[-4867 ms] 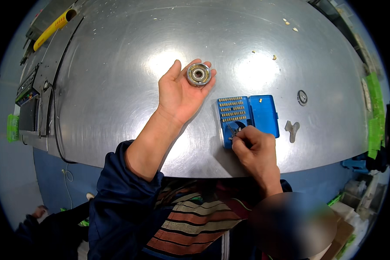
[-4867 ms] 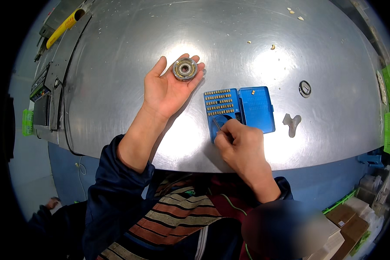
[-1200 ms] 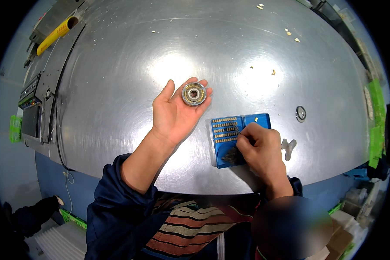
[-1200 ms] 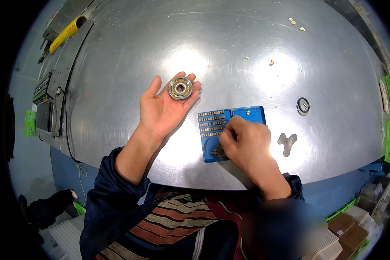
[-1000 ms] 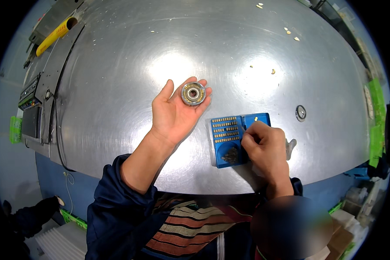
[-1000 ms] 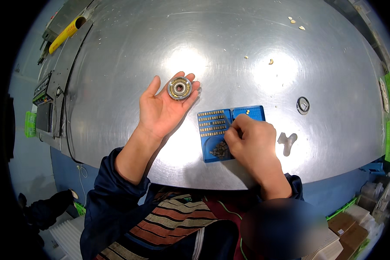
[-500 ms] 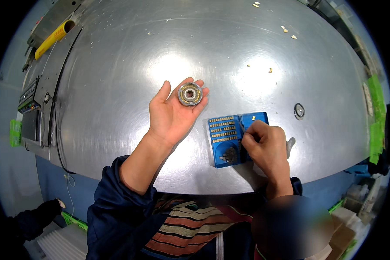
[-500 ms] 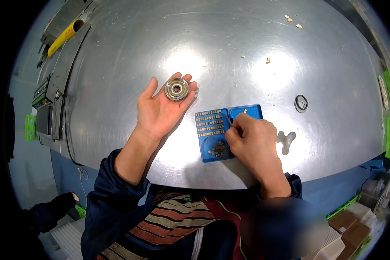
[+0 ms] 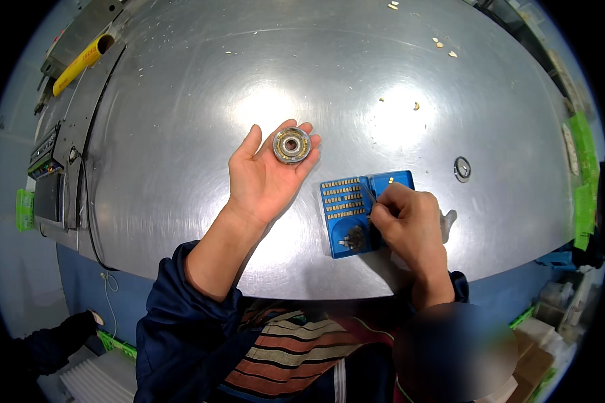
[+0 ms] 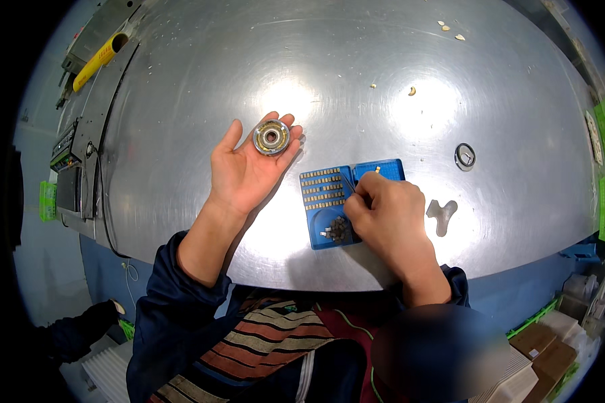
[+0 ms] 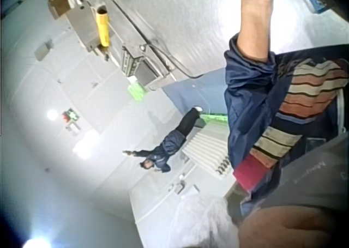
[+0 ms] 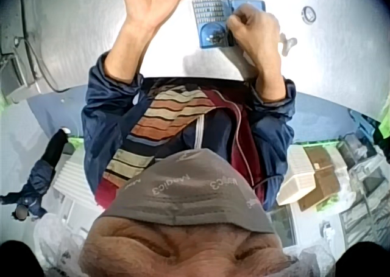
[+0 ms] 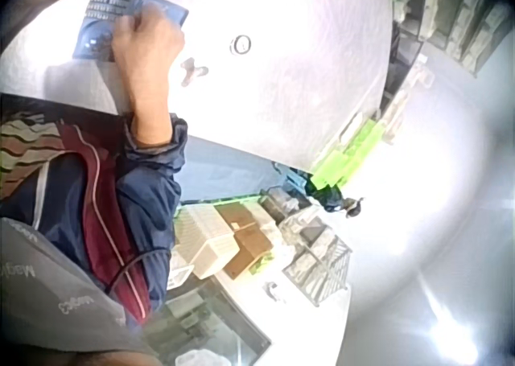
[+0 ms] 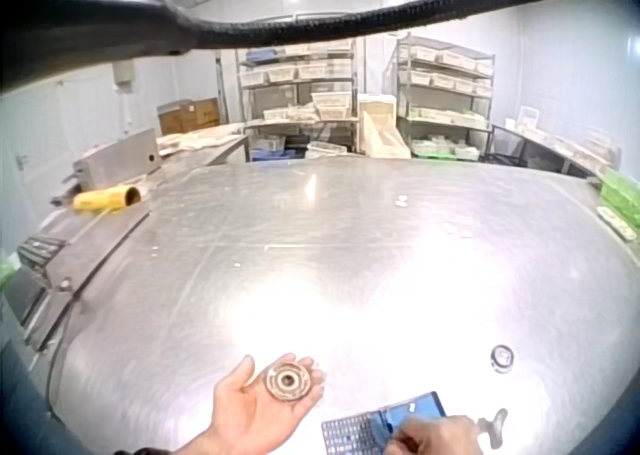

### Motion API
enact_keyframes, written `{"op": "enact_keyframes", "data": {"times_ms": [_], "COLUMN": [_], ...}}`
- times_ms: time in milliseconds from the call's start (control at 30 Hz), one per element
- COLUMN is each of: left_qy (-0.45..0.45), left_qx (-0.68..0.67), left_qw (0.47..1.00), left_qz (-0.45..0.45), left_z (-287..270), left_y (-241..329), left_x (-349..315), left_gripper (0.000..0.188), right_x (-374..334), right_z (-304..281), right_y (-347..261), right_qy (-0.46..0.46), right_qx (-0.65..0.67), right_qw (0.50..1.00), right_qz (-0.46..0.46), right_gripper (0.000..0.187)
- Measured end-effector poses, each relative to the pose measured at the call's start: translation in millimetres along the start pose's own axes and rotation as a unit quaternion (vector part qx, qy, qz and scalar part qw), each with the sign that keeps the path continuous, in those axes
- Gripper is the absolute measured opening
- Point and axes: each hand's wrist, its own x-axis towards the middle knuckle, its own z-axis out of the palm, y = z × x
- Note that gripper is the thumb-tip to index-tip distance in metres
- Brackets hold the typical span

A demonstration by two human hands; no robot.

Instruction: The person holds a cylindrical metal component in their left hand and uses tweezers to pick up small metal pieces from a blue tray. They carefully place these pieces into the component, repeating the process multiple times. The person then uses their fingers to adjust the inserted parts within the component.

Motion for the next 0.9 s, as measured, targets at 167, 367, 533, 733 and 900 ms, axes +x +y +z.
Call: {"op": "enact_keyframes", "data": {"times_ms": [167, 367, 533, 733, 900], "left_qy": [0.008, 0.008, 0.012, 0.014, 0.010], "left_qx": [0.003, 0.006, 0.011, 0.019, 0.015], "left_qw": [1.000, 1.000, 1.000, 1.000, 1.000], "left_qz": [0.000, 0.001, 0.001, 0.005, 0.004], "left_z": [2.1, 2.6, 2.6, 3.9, 3.1], "left_y": [0.0, 0.4, 0.3, 0.1, 0.1], "left_x": [-0.3, -2.2, -1.0, -2.0, -1.5], "left_gripper": [0.054, 0.054, 0.055, 0.055, 0.055], "right_x": [-0.9, -2.1, -1.7, -1.2, -2.1], "right_z": [-3.0, -4.1, -4.0, -4.7, -1.5], "right_y": [0.4, -0.6, -0.4, -2.3, 0.2], "right_qy": [-0.012, -0.016, -0.027, -0.038, -0.034], "right_qx": [0.000, -0.017, -0.011, -0.005, 0.031], "right_qw": [1.000, 0.999, 1.000, 0.999, 0.999], "right_qz": [-0.001, -0.025, -0.008, 0.002, -0.009], "right_gripper": [0.012, 0.011, 0.010, 0.011, 0.009]}}
